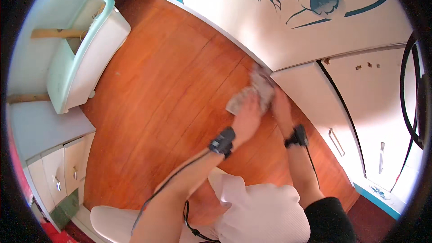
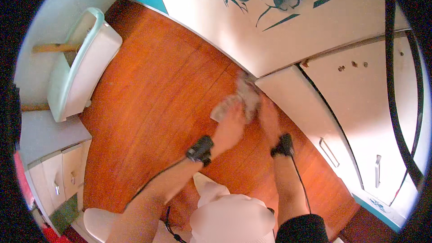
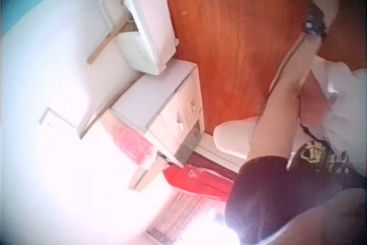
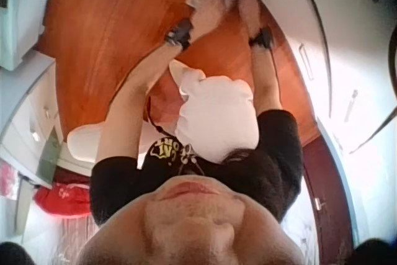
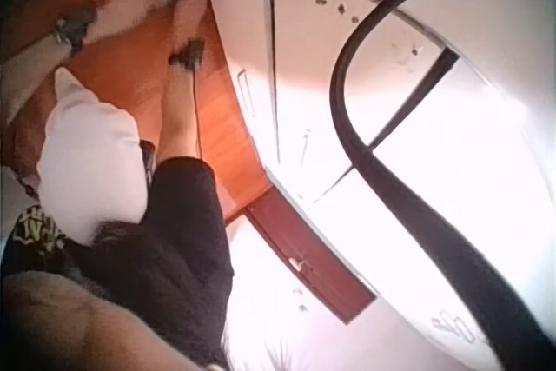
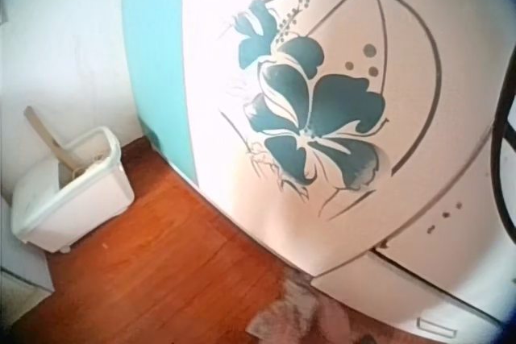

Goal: The person is cleaning the wooden floor with a grey cloth while kneeling.

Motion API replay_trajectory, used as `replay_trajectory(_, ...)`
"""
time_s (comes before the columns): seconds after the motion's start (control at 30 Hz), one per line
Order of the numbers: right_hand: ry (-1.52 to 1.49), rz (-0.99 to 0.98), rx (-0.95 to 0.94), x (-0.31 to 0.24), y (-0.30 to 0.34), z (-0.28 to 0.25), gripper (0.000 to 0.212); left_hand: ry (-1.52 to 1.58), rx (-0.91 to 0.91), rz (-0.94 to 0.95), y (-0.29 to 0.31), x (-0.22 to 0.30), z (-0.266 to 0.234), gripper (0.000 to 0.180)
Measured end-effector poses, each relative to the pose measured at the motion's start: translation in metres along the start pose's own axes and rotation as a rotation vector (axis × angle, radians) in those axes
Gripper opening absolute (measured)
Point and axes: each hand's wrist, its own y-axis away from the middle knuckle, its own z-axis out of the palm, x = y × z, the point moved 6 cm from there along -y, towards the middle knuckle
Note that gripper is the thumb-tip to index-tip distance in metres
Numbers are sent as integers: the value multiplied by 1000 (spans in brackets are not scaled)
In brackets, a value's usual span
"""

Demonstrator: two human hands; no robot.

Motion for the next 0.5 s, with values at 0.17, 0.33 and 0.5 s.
replay_trajectory(0.17,187,-70,226,73,73,-40,42,-45,-93,258,12,82,22,36)
replay_trajectory(0.33,-2,-182,152,-27,-5,5,39,-89,34,17,1,-8,-14,31)
replay_trajectory(0.5,-48,-448,293,-181,-126,45,30,-391,45,-232,-34,-149,-99,35)
